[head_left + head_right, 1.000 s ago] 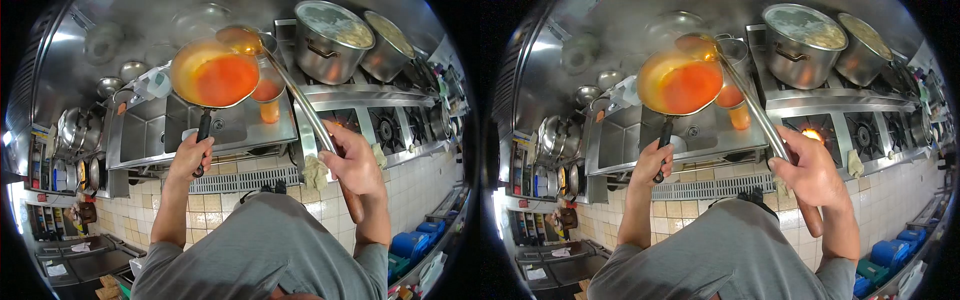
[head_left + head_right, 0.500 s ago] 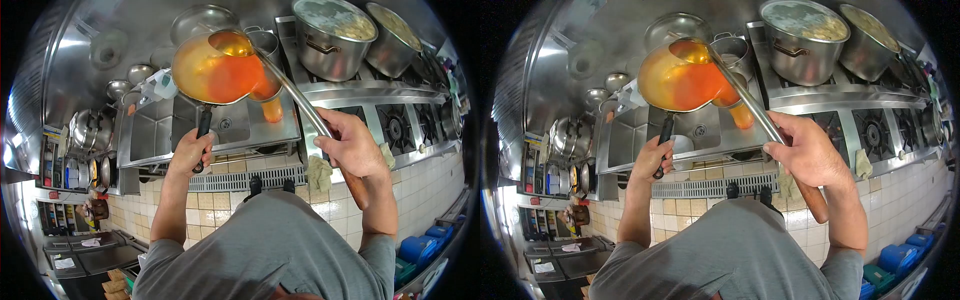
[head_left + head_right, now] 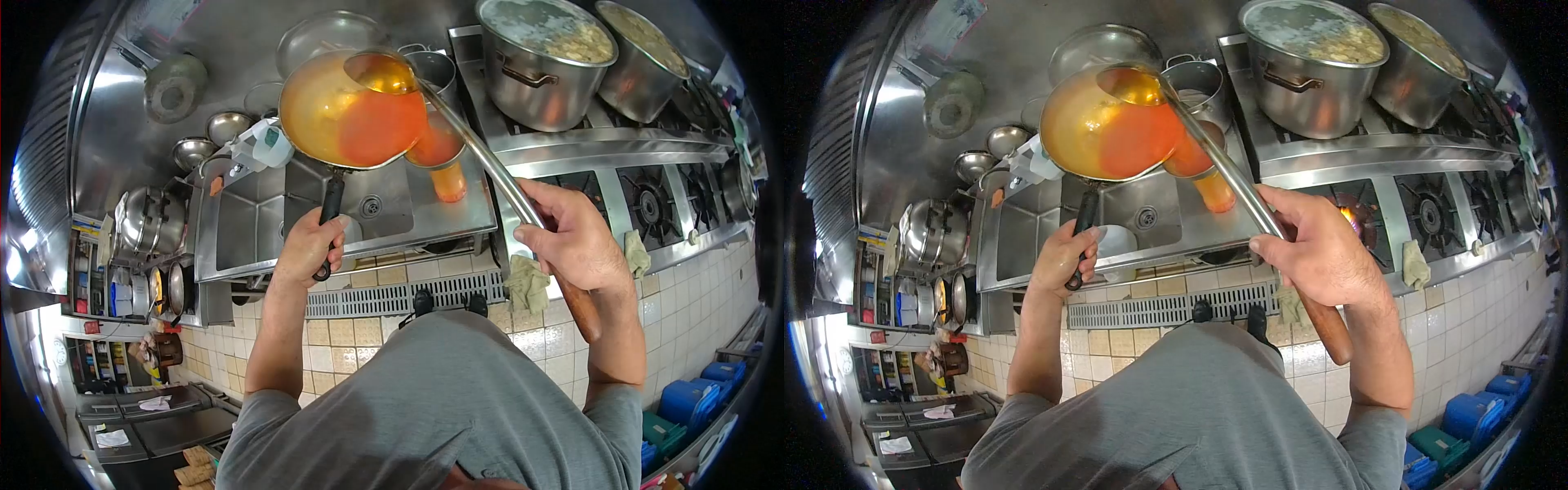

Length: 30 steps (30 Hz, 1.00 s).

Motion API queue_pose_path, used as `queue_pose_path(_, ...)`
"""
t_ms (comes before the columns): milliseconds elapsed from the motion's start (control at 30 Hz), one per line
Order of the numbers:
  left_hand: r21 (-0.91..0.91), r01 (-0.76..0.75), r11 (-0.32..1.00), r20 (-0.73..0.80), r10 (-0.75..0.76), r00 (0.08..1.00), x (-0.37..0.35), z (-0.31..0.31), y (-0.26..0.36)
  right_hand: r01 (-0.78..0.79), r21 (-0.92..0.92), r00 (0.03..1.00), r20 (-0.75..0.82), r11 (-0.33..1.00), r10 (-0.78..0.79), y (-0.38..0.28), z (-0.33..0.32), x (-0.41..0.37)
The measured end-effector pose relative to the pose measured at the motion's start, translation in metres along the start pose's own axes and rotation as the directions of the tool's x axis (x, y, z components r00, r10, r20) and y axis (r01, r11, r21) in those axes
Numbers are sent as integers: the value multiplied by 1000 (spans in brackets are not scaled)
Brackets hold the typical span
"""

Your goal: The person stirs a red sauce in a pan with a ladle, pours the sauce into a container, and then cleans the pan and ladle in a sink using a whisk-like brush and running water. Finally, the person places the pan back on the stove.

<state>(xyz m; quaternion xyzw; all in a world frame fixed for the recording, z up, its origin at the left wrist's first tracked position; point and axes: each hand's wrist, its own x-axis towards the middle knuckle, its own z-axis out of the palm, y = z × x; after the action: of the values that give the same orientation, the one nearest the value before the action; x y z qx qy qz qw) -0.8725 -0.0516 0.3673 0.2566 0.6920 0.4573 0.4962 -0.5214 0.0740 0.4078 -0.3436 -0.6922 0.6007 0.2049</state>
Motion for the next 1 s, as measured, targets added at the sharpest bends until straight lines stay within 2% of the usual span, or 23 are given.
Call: queue_pose_path(1000, 87, -44, 995, -2, 44, 999, 2, -1, 8, 61, 0, 997, -47, 998, -61, 8, 2, -7)
